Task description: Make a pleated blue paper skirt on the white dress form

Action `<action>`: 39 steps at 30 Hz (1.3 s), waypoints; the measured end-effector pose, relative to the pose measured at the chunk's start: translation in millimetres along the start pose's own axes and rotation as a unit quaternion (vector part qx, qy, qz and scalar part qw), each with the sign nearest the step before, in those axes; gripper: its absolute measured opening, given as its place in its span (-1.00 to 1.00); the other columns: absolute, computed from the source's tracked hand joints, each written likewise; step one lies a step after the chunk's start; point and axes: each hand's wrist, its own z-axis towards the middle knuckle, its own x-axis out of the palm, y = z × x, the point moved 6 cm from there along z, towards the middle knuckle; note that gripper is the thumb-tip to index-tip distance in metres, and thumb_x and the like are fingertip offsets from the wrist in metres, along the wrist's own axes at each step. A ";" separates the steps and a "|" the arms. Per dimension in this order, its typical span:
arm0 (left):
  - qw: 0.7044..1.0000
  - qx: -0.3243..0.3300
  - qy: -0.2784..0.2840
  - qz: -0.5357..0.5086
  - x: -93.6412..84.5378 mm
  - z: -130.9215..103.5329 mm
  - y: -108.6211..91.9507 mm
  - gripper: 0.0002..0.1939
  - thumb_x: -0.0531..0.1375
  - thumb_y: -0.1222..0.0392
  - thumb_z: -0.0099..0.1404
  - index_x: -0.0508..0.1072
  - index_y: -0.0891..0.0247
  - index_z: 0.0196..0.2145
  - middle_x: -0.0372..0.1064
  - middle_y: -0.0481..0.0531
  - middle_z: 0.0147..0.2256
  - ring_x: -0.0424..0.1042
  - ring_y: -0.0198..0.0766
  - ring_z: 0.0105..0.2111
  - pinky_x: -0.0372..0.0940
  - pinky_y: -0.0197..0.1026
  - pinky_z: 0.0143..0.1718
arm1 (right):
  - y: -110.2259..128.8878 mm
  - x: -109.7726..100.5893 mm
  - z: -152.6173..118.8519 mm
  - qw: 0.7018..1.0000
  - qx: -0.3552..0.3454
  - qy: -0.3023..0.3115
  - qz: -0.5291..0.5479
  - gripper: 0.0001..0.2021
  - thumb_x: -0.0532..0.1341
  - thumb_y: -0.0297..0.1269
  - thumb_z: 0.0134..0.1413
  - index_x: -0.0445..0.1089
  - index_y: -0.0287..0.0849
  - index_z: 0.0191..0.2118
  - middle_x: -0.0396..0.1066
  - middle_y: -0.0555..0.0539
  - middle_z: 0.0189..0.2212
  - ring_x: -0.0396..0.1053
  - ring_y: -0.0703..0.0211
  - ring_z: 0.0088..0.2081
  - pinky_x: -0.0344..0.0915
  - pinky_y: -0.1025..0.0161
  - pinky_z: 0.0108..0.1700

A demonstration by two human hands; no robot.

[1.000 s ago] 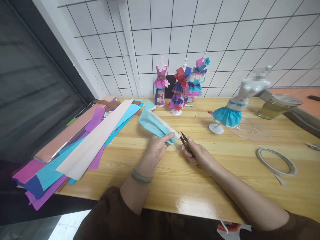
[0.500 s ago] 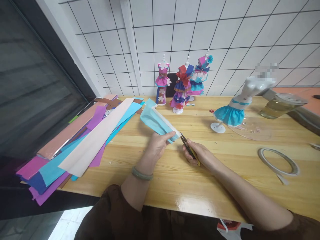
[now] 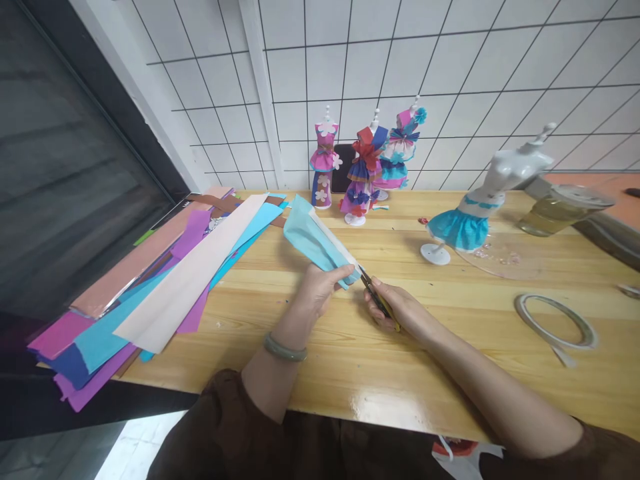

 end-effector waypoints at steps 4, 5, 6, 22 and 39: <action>0.999 0.010 -0.033 -0.022 -4.7 2.0 -2.5 -0.68 0.41 0.30 -0.21 0.45 0.30 -0.43 0.46 -0.03 -0.43 0.42 -0.31 -0.42 0.29 -0.22 -0.33 | -0.6 -0.8 -0.4 1.000 0.000 0.004 -0.006 -0.57 0.01 0.13 0.14 0.22 -0.19 -0.40 0.09 0.15 -0.72 -0.04 0.43 -0.72 -0.12 0.39 -0.65; 0.999 0.013 -0.035 -0.025 -5.4 2.4 -3.1 -0.68 0.42 0.30 -0.21 0.45 0.30 -0.44 0.47 -0.04 -0.44 0.42 -0.32 -0.43 0.29 -0.22 -0.33 | -0.8 -1.0 -0.6 1.000 0.000 0.005 -0.008 -0.57 0.01 0.13 0.14 0.22 -0.19 -0.40 0.09 0.15 -0.72 -0.04 0.43 -0.72 -0.13 0.39 -0.65; 0.999 0.014 -0.036 -0.025 -5.7 2.7 -3.3 -0.69 0.42 0.29 -0.20 0.45 0.31 -0.45 0.46 -0.04 -0.45 0.42 -0.32 -0.44 0.29 -0.23 -0.34 | -1.0 -1.1 -0.8 1.000 -0.001 0.006 -0.008 -0.57 0.01 0.14 0.14 0.22 -0.19 -0.40 0.09 0.15 -0.72 -0.04 0.43 -0.72 -0.13 0.39 -0.66; 0.998 0.006 -0.035 -0.059 -3.7 1.5 -3.9 -0.69 0.41 0.34 -0.21 0.45 0.32 -0.44 0.47 -0.03 -0.45 0.44 -0.30 -0.41 0.31 -0.21 -0.32 | -1.1 0.0 -0.4 1.000 -0.001 0.004 0.020 -0.56 0.05 0.17 0.08 0.24 -0.18 -0.39 0.11 0.13 -0.71 -0.04 0.41 -0.72 -0.14 0.38 -0.66; 0.994 -0.044 0.043 -0.088 16.4 -8.6 19.6 -0.73 0.38 0.34 -0.11 0.48 0.32 -0.37 0.50 0.04 -0.31 0.46 -0.26 -0.29 0.30 -0.15 -0.16 | 4.5 -12.9 0.1 0.986 -0.071 -0.142 0.041 -0.55 0.30 0.09 -0.15 0.09 -0.12 -0.48 -0.04 0.21 -0.75 -0.14 0.44 -0.71 -0.24 0.37 -0.66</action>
